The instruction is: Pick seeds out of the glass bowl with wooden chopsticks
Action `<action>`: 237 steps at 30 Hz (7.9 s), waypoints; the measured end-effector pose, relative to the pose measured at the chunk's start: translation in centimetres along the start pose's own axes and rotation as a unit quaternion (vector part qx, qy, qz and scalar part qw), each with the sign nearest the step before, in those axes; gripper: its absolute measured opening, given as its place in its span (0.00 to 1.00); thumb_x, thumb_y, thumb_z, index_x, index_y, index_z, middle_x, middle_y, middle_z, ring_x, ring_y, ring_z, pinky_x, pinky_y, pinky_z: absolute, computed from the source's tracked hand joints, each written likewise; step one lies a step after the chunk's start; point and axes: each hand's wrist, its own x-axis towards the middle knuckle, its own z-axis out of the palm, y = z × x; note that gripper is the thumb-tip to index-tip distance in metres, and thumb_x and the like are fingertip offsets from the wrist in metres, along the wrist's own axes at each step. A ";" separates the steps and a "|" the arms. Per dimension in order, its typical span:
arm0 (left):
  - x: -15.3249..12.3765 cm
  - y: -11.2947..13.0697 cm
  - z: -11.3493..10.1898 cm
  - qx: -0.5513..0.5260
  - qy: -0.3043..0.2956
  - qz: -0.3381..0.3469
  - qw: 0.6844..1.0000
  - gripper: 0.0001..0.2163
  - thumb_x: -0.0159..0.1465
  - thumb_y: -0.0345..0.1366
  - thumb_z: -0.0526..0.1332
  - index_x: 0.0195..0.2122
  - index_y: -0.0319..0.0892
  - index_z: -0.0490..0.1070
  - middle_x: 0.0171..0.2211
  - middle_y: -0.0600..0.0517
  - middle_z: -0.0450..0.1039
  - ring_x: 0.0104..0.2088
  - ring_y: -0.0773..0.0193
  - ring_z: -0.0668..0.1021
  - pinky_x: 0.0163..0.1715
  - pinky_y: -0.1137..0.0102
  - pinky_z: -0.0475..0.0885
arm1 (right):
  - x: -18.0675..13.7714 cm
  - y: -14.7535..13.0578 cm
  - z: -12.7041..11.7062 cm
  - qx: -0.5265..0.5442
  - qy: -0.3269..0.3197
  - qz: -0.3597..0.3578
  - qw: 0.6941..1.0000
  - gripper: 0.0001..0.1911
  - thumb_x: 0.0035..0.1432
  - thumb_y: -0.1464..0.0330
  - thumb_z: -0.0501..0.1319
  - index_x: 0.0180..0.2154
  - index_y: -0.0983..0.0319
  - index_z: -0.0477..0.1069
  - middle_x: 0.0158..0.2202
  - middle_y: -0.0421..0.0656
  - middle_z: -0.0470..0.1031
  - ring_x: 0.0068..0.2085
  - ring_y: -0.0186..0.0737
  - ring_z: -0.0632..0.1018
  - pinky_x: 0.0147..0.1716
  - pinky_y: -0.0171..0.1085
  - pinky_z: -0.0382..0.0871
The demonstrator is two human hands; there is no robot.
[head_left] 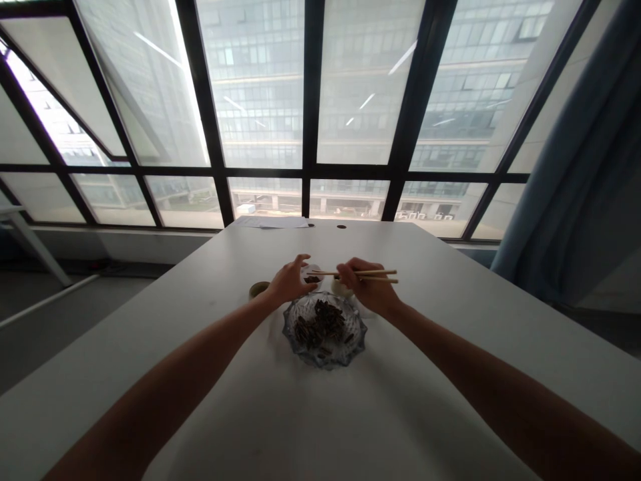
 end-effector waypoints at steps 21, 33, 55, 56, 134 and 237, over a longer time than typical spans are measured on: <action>-5.0 -2.3 -3.1 0.073 0.050 0.014 0.996 0.22 0.63 0.51 0.62 0.53 0.44 0.70 0.53 0.42 0.75 0.57 0.46 0.75 0.59 0.49 0.67 | -3.5 -2.2 -1.6 0.052 -0.110 0.095 0.988 0.30 0.61 0.43 0.56 0.21 0.60 0.69 0.13 0.39 0.69 0.13 0.31 0.67 0.11 0.29 0.59; -11.0 -7.2 -2.5 0.052 0.153 -0.058 0.985 0.31 0.58 0.51 0.66 0.59 0.44 0.61 0.62 0.40 0.66 0.63 0.45 0.68 0.61 0.49 0.67 | -2.9 -2.7 -3.8 0.004 -0.074 0.112 0.991 0.34 0.55 0.38 0.57 0.20 0.61 0.71 0.11 0.41 0.68 0.12 0.32 0.66 0.11 0.30 0.58; -11.0 -7.3 -2.2 0.011 0.097 -0.141 0.985 0.34 0.57 0.56 0.63 0.60 0.41 0.63 0.54 0.39 0.74 0.52 0.46 0.78 0.52 0.53 0.73 | -4.3 -0.4 -3.2 -0.038 0.007 0.001 0.999 0.26 0.67 0.51 0.56 0.23 0.62 0.72 0.15 0.40 0.71 0.15 0.33 0.71 0.14 0.30 0.64; -11.0 -7.3 -2.2 0.010 0.094 -0.141 0.985 0.34 0.58 0.56 0.63 0.60 0.41 0.63 0.54 0.39 0.74 0.52 0.46 0.78 0.52 0.53 0.73 | -4.3 -0.2 -3.1 -0.043 -0.002 -0.003 0.999 0.26 0.67 0.52 0.56 0.23 0.62 0.72 0.15 0.41 0.72 0.16 0.33 0.72 0.15 0.31 0.65; -5.6 -3.0 -4.7 0.056 0.050 -0.078 0.994 0.35 0.56 0.60 0.63 0.58 0.41 0.66 0.56 0.39 0.73 0.57 0.43 0.74 0.58 0.50 0.67 | -3.2 0.2 -4.8 0.009 0.041 0.030 0.999 0.28 0.62 0.45 0.58 0.24 0.61 0.73 0.15 0.42 0.74 0.15 0.34 0.73 0.14 0.32 0.67; -10.2 -6.7 -2.3 -0.020 0.150 -0.118 0.981 0.29 0.58 0.52 0.65 0.56 0.45 0.63 0.53 0.42 0.75 0.50 0.52 0.79 0.51 0.55 0.74 | -4.6 1.4 -2.0 0.039 -0.010 0.064 0.997 0.25 0.61 0.46 0.61 0.27 0.61 0.75 0.19 0.43 0.77 0.18 0.37 0.76 0.18 0.35 0.71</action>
